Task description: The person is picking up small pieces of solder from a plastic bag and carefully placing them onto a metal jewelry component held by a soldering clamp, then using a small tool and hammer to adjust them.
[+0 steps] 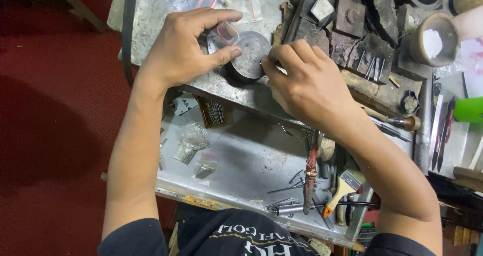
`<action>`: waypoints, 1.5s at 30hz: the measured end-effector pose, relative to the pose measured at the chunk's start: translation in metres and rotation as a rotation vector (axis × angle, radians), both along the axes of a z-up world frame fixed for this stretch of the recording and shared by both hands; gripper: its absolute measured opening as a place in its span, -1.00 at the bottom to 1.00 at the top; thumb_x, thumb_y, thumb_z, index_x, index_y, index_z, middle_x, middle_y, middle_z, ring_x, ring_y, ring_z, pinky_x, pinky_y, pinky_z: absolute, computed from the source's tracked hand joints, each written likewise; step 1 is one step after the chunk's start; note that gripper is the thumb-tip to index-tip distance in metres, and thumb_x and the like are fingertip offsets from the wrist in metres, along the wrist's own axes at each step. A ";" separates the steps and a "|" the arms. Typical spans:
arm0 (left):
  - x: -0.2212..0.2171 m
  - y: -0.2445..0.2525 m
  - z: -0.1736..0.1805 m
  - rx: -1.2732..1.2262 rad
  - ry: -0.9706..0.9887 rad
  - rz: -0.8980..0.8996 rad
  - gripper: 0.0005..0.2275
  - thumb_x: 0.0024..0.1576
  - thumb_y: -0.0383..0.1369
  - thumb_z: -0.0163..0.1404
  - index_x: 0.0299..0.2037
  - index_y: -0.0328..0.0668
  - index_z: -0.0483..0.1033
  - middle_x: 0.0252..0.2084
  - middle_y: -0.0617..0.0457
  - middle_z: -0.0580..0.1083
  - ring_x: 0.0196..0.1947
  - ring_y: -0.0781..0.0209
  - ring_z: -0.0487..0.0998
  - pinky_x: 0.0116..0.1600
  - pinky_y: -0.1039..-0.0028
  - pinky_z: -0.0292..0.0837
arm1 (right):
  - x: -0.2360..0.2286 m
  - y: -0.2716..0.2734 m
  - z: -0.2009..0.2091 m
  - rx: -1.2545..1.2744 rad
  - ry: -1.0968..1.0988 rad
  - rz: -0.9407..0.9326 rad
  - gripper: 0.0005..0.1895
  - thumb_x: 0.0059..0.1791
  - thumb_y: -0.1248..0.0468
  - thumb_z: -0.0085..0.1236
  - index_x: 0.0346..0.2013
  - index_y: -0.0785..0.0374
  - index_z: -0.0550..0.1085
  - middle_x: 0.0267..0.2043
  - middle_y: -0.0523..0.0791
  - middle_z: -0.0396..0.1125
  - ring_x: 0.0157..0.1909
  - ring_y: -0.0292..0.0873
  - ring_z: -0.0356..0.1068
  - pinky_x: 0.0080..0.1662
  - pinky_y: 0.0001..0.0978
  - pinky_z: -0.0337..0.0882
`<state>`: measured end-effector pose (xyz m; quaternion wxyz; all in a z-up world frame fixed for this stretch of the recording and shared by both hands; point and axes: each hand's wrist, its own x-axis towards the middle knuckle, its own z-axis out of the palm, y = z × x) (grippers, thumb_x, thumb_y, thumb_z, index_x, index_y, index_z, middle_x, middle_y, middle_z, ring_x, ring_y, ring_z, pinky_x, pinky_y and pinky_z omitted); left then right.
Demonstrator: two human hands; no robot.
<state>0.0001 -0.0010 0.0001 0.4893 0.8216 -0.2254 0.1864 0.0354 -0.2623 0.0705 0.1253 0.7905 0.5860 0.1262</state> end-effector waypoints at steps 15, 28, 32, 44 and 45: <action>0.000 0.000 -0.002 -0.009 -0.004 0.000 -0.60 0.17 -0.49 0.34 0.17 -0.41 0.51 -0.09 -0.07 0.60 -0.06 0.09 0.61 0.16 0.28 0.49 | 0.001 0.003 -0.005 0.243 0.448 -0.019 -0.70 -0.01 0.39 0.32 0.01 0.42 0.56 -0.03 0.06 0.32 -0.13 0.03 0.27 -0.11 -0.15 0.45; 0.000 0.001 -0.002 0.004 -0.010 -0.002 -0.59 0.16 -0.48 0.35 0.18 -0.40 0.51 -0.08 -0.09 0.61 -0.05 0.07 0.61 0.16 0.28 0.48 | 0.001 0.004 -0.010 0.222 0.147 0.055 -0.92 0.14 0.38 0.18 -0.23 0.33 0.52 -0.19 -0.06 0.37 -0.24 -0.13 0.25 -0.30 -0.33 0.37; 0.000 0.001 -0.001 0.023 -0.026 -0.003 -0.58 0.15 -0.45 0.36 0.18 -0.40 0.52 0.09 -0.19 0.57 0.00 0.03 0.59 0.18 0.29 0.49 | 0.019 0.021 0.000 0.458 0.441 0.095 -0.85 0.10 0.52 0.28 -0.18 0.54 0.43 -0.09 0.11 0.32 -0.11 0.02 0.22 -0.13 -0.26 0.33; -0.001 0.000 0.004 -0.007 0.001 -0.021 -0.75 0.15 -0.50 0.32 -0.05 -0.35 0.54 -0.20 -0.03 0.47 -0.23 0.11 0.42 -0.11 0.36 0.33 | 0.038 0.059 0.019 0.406 0.636 0.180 -0.90 0.13 0.58 0.06 -0.11 0.45 0.50 0.04 0.06 0.21 0.01 0.11 0.17 0.02 -0.06 0.28; -0.001 0.000 0.004 -0.008 0.001 -0.022 -0.75 0.15 -0.50 0.32 -0.05 -0.35 0.54 -0.20 -0.03 0.47 -0.23 0.11 0.42 -0.11 0.36 0.33 | 0.040 0.059 0.016 0.405 0.636 0.178 -0.90 0.13 0.58 0.06 -0.11 0.45 0.50 0.04 0.06 0.21 0.01 0.11 0.17 0.02 -0.06 0.28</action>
